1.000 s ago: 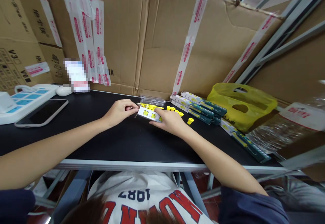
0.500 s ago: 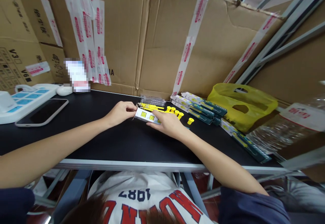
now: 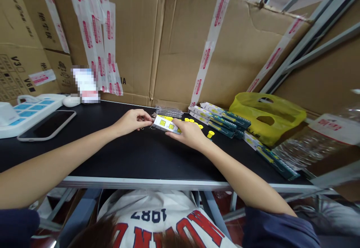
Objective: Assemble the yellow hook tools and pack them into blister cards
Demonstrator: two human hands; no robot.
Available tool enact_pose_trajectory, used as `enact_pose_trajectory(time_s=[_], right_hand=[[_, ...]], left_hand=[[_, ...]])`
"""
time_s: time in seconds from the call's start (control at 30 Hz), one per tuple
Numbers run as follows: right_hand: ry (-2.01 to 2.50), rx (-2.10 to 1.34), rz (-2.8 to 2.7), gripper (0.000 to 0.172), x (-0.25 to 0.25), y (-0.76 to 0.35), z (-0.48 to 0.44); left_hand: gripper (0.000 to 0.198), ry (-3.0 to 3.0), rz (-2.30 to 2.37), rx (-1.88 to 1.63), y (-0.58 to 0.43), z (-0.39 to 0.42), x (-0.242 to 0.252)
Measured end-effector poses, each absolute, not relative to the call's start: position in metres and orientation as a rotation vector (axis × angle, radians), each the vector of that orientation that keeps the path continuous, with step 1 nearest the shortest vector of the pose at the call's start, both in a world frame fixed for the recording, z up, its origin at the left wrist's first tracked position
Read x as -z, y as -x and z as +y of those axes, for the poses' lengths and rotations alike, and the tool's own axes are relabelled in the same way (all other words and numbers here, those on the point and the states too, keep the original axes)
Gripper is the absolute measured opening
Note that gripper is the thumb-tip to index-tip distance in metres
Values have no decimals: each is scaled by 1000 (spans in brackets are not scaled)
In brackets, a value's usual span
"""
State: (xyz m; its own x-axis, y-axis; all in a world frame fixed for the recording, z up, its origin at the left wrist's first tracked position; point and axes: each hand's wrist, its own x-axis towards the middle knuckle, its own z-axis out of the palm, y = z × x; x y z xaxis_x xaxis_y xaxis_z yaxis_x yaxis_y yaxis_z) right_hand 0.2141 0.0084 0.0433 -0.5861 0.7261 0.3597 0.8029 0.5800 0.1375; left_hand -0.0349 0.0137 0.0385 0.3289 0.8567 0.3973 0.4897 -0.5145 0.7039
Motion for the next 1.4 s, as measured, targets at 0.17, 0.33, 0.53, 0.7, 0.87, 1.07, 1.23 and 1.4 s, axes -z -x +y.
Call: enact_pose_trajectory(time_s=[0.17, 0.33, 0.53, 0.7, 0.87, 1.07, 1.23, 1.4], right_hand=[[1260, 427, -2561, 40, -42, -214, 8], [1264, 435, -2555, 41, -42, -214, 9], [1260, 443, -2537, 40, -42, -214, 10], [1241, 436, -2558, 40, -42, -215, 9], [1237, 432, -2547, 39, -42, -217, 10], [1206, 429, -2570, 40, -42, -216, 8], [1160, 446, -2644, 38, -40, -214, 5], [1216, 399, -2596, 40, -41, -212, 5]], left_hand=[[22, -2182, 1315, -945, 35, 8, -40], [25, -2111, 1293, -799, 35, 10, -40], [15, -2013, 1288, -800, 35, 12, -42], [20, -2146, 1309, -1004, 37, 8, -45], [24, -2250, 1283, -1159, 36, 8, -45], [26, -2154, 1240, -1175, 33, 8, -46], [25, -2162, 1239, -1162, 33, 5, -49], [18, -2210, 1137, -1138, 30, 3, -42]])
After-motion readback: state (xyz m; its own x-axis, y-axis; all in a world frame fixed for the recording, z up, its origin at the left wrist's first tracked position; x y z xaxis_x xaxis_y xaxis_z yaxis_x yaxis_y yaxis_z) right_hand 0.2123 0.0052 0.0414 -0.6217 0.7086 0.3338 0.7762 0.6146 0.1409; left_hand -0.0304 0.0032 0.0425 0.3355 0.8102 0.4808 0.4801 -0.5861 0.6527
